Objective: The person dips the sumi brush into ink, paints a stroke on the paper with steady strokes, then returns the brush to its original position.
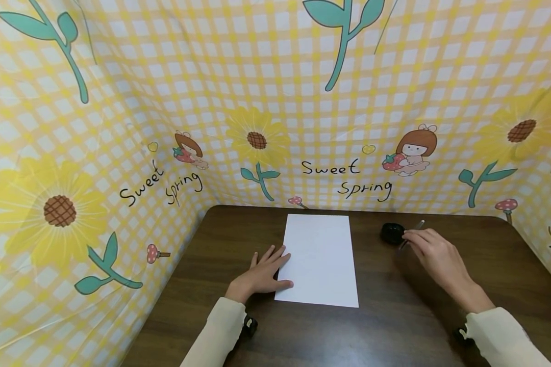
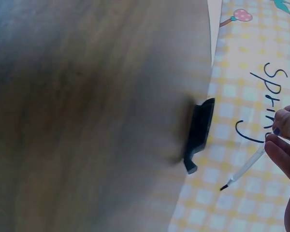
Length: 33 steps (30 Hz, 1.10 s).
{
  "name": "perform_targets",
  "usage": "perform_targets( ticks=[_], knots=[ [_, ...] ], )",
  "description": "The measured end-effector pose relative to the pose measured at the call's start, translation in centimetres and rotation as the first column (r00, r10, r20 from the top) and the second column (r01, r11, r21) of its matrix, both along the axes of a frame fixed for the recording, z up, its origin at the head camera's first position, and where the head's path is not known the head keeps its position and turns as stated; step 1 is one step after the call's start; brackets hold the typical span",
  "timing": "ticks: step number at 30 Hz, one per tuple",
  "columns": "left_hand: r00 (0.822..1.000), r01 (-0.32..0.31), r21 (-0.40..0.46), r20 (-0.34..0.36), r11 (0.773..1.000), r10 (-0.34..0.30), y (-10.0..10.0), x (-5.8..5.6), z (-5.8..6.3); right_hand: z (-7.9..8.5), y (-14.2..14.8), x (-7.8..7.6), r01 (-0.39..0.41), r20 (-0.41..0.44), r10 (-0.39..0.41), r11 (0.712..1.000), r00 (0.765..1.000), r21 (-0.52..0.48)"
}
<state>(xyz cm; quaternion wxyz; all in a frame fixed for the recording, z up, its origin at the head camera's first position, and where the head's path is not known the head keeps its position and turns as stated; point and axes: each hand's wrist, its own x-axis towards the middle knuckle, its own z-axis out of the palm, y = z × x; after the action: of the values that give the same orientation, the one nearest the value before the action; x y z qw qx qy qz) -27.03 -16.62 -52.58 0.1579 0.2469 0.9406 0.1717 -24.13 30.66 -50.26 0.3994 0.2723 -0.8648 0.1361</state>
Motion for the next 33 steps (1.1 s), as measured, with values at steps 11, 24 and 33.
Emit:
perform_targets(
  ticks=[11, 24, 33],
  knots=[
    [1.0, -0.002, -0.005, 0.005, 1.0, 0.002, 0.0, 0.0, 0.0, 2.1, 0.1, 0.3, 0.02, -0.031, -0.022, 0.998, 0.999, -0.054],
    [1.0, -0.002, 0.005, 0.005, 1.0, 0.002, -0.1, 0.0, -0.1, 3.7, 0.0, -0.1, 0.048, -0.044, -0.055, 0.986, 0.998, -0.159],
    [1.0, 0.0, 0.006, 0.007, 1.0, 0.0, -0.1, -0.1, -0.2, 4.6, -0.4, -0.5, 0.107, -0.008, -0.114, 0.954, 0.993, -0.28]
  ],
)
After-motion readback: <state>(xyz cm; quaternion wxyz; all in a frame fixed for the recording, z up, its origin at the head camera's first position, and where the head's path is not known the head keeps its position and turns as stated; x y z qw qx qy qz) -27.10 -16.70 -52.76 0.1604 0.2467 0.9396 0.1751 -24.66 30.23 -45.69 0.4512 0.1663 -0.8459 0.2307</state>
